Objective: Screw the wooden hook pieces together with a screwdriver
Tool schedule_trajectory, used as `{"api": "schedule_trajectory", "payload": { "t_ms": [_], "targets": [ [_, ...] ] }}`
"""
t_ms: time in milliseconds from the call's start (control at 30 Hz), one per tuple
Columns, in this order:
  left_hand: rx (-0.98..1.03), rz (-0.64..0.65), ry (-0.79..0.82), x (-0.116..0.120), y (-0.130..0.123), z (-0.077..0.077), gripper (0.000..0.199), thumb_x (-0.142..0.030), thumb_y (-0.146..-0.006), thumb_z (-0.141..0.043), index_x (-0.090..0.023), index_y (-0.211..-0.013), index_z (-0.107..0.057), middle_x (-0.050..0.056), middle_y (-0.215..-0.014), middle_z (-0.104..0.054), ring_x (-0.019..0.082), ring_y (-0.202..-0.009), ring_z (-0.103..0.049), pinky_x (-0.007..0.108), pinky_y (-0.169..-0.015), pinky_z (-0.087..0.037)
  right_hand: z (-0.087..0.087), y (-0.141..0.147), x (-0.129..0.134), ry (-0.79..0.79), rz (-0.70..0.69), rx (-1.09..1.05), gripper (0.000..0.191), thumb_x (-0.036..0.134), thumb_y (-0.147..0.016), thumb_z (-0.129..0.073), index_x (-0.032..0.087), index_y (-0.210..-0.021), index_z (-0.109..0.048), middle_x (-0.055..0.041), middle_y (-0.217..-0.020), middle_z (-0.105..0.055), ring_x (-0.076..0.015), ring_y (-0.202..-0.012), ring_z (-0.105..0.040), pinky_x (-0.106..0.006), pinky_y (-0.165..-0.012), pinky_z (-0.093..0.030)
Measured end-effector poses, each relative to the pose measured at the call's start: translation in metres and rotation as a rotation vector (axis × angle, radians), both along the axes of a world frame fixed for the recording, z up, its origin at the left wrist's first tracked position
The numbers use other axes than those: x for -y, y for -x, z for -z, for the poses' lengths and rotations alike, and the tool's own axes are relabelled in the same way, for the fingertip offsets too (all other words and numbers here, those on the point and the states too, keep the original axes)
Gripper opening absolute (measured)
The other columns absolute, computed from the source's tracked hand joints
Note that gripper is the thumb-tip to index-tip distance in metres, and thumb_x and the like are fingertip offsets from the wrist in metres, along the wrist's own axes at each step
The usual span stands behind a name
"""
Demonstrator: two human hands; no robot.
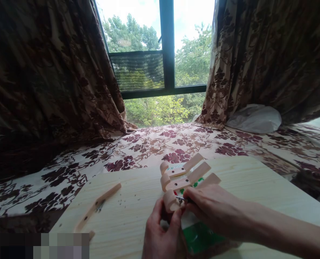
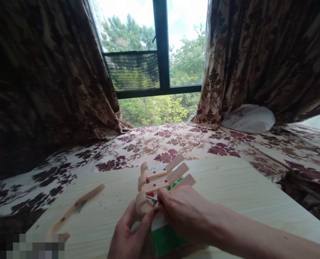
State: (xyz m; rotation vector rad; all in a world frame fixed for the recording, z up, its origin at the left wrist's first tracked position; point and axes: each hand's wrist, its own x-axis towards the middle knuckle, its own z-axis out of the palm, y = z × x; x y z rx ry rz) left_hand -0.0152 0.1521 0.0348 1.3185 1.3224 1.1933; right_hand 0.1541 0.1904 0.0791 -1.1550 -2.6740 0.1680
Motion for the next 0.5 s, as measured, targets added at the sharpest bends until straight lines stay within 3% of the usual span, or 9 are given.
{"api": "schedule_trajectory", "payload": {
  "t_ms": [133,267,367,500],
  "targets": [
    [0.006,-0.085,0.006,0.001,-0.003,0.001,0.043,-0.05,-0.071,-0.063,-0.018,-0.099,-0.061,-0.001,-0.07,-0.059,0.017,-0.078,-0.059,0.021,-0.068,-0.046,-0.005,-0.002,0.002,0.014,-0.032,0.023,0.012,0.023,-0.09,-0.04,0.018,-0.083,-0.049,-0.0018,-0.067,-0.059,-0.0112,-0.048,-0.037,-0.026,-0.045,-0.021],
    [0.029,-0.077,-0.016,0.001,-0.004,-0.002,0.045,-0.051,-0.07,-0.063,-0.018,-0.1,-0.061,0.0,-0.077,-0.063,0.015,-0.074,-0.056,0.019,-0.065,-0.045,-0.024,0.001,-0.001,-0.028,-0.034,0.078,0.008,0.014,-0.081,-0.045,0.016,-0.084,-0.051,-0.0042,-0.072,-0.06,-0.0123,-0.053,-0.042,-0.027,-0.047,-0.021],
    [0.011,-0.086,-0.014,0.001,-0.003,-0.002,0.045,-0.054,-0.069,-0.063,-0.018,-0.096,-0.06,-0.001,-0.07,-0.059,0.014,-0.069,-0.053,0.019,-0.065,-0.044,-0.036,0.012,-0.006,0.01,-0.021,0.05,0.004,0.018,-0.076,-0.05,0.016,-0.079,-0.053,-0.0032,-0.07,-0.059,-0.012,-0.054,-0.043,-0.026,-0.047,-0.02],
    [-0.022,-0.125,0.049,0.0,-0.002,0.002,0.046,-0.058,-0.066,-0.063,-0.017,-0.085,-0.058,-0.002,-0.063,-0.051,0.014,-0.065,-0.051,0.019,-0.057,-0.041,-0.039,0.026,-0.014,0.035,-0.08,0.026,0.008,0.016,-0.073,-0.051,0.017,-0.065,-0.052,-0.0008,-0.063,-0.06,-0.0094,-0.051,-0.04,-0.025,-0.047,-0.02]
  ]
}}
